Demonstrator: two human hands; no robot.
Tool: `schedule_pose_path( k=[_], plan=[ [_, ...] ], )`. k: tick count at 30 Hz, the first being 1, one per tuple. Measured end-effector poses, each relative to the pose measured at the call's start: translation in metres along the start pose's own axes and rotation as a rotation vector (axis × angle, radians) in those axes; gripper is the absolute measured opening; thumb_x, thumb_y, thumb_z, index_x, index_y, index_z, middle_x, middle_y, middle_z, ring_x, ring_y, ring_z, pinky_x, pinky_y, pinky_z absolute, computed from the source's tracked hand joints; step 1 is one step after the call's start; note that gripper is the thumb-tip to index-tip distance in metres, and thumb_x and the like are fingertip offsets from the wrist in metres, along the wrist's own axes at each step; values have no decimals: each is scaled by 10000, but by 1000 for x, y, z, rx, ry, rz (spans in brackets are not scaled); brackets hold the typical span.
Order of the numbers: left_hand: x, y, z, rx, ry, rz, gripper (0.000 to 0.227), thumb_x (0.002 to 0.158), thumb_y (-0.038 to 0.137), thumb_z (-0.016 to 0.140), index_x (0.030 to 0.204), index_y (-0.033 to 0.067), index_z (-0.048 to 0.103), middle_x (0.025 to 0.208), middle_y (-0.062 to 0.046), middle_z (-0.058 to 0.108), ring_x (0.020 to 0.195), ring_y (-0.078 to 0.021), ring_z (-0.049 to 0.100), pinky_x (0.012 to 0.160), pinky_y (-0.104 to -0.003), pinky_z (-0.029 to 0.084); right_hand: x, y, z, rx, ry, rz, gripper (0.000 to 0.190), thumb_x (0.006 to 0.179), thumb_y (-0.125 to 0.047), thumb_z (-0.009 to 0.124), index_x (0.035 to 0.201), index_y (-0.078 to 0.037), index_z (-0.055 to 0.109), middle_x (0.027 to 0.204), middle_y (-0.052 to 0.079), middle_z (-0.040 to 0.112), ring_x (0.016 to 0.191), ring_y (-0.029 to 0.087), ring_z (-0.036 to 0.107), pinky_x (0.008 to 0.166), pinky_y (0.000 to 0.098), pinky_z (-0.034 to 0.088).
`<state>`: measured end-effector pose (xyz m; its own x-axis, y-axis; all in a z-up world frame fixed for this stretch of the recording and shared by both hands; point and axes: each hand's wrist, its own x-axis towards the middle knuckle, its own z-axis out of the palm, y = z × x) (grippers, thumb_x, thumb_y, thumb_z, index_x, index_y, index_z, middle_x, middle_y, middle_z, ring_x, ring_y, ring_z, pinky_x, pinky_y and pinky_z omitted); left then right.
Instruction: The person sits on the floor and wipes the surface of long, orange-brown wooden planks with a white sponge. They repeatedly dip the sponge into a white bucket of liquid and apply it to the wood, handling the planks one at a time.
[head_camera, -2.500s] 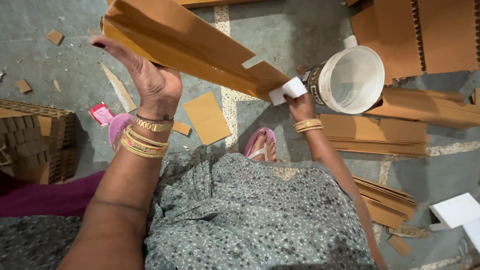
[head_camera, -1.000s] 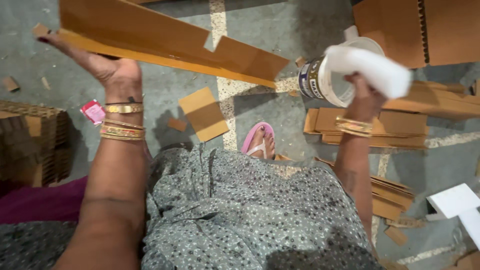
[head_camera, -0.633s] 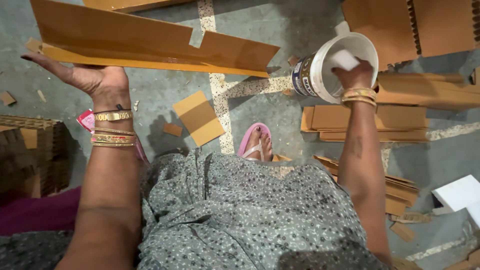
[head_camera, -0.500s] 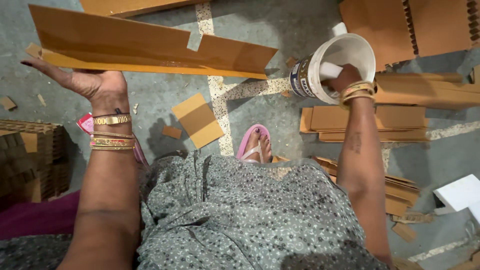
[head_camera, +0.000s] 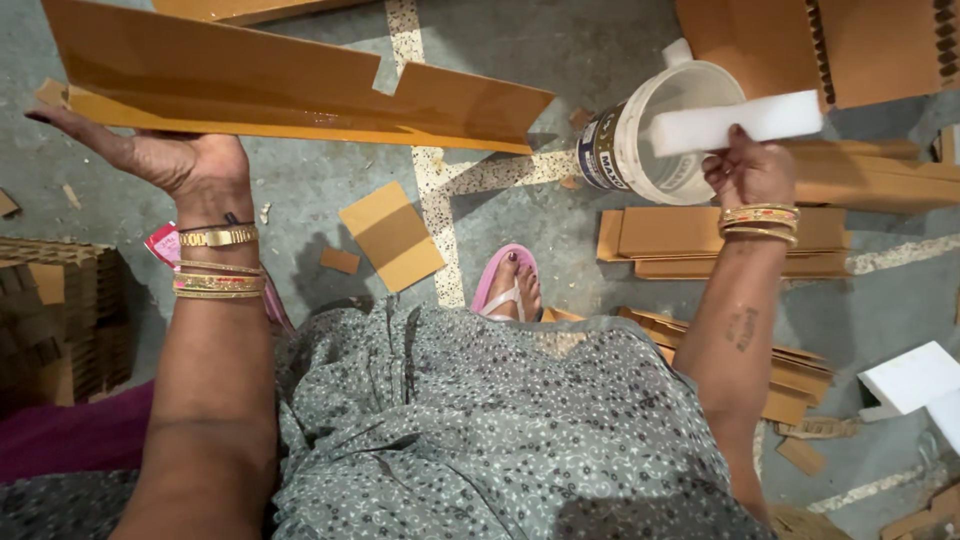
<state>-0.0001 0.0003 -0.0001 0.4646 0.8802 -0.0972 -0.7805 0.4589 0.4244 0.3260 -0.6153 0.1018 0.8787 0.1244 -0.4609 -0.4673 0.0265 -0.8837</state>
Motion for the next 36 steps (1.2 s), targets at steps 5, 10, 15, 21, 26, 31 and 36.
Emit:
schedule_pose_path(
  k=[5,10,15,21,26,31,36],
  plan=[
    [1,-4,-1,-20,-31,-4,1115,838,647,730,1670,127,201,1742,-83,207,1608,-311,236,1320,-525,212,-4,13,5,54,-72,-2,163,1064,-78,706,1103,51,615,840,165,659,647,250,637,556,317,479],
    [-1,-6,6,6,-104,47,1032,923,655,706,1657,103,237,1640,-53,268,1507,-269,295,1310,-474,239,-37,-1,40,126,-176,-64,211,1009,-79,707,1116,56,584,857,174,665,684,262,671,578,334,531],
    [-7,-8,12,-12,-25,49,1047,872,628,722,1658,153,219,1704,-60,264,1556,-282,293,1299,-490,257,-57,32,128,14,-282,-139,228,976,-66,688,1146,14,560,868,148,686,637,206,681,533,307,557],
    [-6,-2,-18,-110,133,-88,1140,759,661,755,1621,159,204,1665,-57,260,1573,-299,280,1362,-545,261,-8,119,176,-271,-123,-194,224,982,-69,700,1115,93,623,880,166,730,573,177,685,470,293,556],
    [-10,6,-33,-32,92,-161,1320,677,710,816,1658,81,195,1701,-55,207,1588,-272,244,1380,-522,258,28,146,178,-354,-46,-202,283,932,-71,712,1121,82,568,814,152,709,501,174,646,411,305,530],
    [-5,21,-36,-72,199,-190,1293,657,760,775,1602,107,180,1706,-83,189,1589,-320,259,1361,-596,273,37,151,185,-567,33,-207,335,901,-85,720,1132,65,528,801,146,721,490,166,682,394,300,558],
    [2,24,-35,22,79,-278,1309,703,735,759,1671,96,152,1766,-70,142,1655,-296,197,1368,-510,270,34,153,188,-523,28,-121,321,916,-93,671,1185,1,524,770,165,698,448,158,620,357,297,462]
  ],
)
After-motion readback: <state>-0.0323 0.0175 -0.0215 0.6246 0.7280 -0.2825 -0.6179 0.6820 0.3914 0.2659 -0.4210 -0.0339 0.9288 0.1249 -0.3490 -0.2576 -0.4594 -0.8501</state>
